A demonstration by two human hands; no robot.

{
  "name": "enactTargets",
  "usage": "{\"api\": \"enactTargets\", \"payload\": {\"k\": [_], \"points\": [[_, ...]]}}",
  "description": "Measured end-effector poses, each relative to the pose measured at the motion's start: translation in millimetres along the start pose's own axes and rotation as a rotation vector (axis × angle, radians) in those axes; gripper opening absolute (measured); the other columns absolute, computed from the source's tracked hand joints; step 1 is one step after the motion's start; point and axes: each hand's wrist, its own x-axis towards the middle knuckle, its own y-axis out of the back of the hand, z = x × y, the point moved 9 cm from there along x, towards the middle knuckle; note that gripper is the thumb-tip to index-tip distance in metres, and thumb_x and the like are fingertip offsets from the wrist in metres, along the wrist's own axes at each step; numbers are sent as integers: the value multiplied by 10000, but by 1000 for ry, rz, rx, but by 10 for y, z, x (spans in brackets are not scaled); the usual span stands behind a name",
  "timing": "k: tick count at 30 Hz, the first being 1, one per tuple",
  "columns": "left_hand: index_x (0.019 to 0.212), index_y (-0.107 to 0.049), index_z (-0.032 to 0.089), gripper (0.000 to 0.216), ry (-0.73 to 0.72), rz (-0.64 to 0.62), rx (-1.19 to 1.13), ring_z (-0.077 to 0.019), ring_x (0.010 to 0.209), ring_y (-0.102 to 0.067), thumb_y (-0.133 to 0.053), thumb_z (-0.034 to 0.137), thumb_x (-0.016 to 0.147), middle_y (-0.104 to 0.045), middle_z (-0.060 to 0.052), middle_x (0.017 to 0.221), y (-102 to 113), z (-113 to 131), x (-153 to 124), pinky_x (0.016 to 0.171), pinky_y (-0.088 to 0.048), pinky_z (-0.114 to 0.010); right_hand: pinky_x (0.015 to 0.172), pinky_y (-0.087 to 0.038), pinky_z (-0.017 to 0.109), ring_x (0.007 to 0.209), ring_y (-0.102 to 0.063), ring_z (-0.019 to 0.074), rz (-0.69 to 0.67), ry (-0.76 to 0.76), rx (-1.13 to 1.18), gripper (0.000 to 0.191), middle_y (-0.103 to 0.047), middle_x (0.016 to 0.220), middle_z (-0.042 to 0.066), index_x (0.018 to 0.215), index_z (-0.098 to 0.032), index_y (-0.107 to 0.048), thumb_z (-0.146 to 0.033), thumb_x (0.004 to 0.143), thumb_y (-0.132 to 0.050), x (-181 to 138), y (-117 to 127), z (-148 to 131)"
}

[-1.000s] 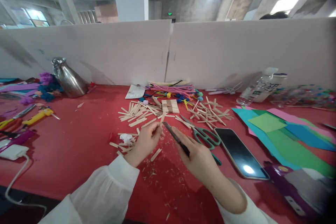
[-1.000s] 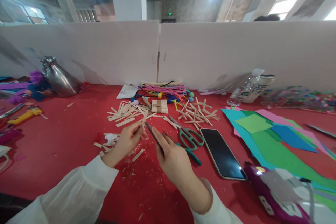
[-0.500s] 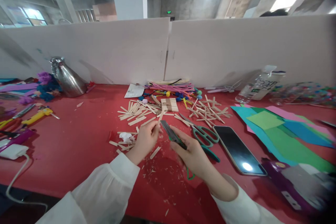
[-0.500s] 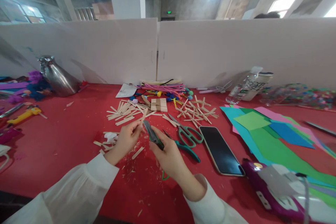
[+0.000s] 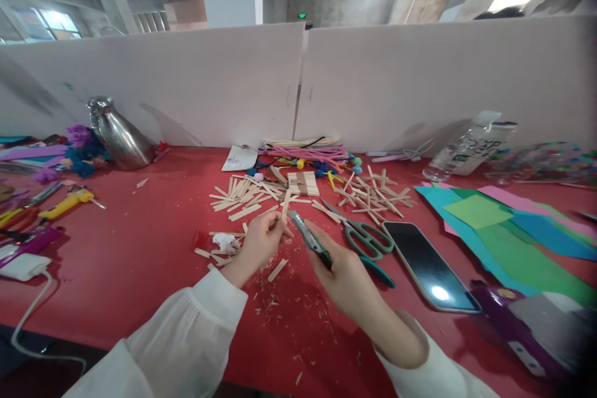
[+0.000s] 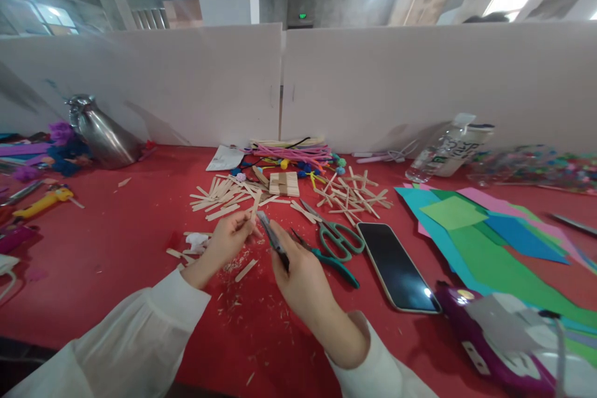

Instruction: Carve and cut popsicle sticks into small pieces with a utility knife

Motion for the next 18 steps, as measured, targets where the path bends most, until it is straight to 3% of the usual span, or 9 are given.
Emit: {"api": "enactTargets", "payload": {"k": [5, 18], "points": [[744, -518, 164, 238, 27, -21, -118, -113, 556, -585, -461, 367, 852, -595, -3, 661, -23, 36, -18, 547, -436, -199, 812, -529, 334, 1028, -622, 232, 11, 66, -233, 487, -647, 1147, 100, 1300, -171, -479, -202, 825, -375, -17, 24, -30], [726, -517, 165, 272, -52, 17, -49, -130, 609, -582, -458, 394, 860, -542, 14, 638, -3, 65, -27, 589, -441, -211, 819, -527, 385, 1021, -623, 264, 3, 84, -259, 503, -660, 1103, 152, 1290, -92, -483, -165, 807, -362, -53, -24, -50]]}}
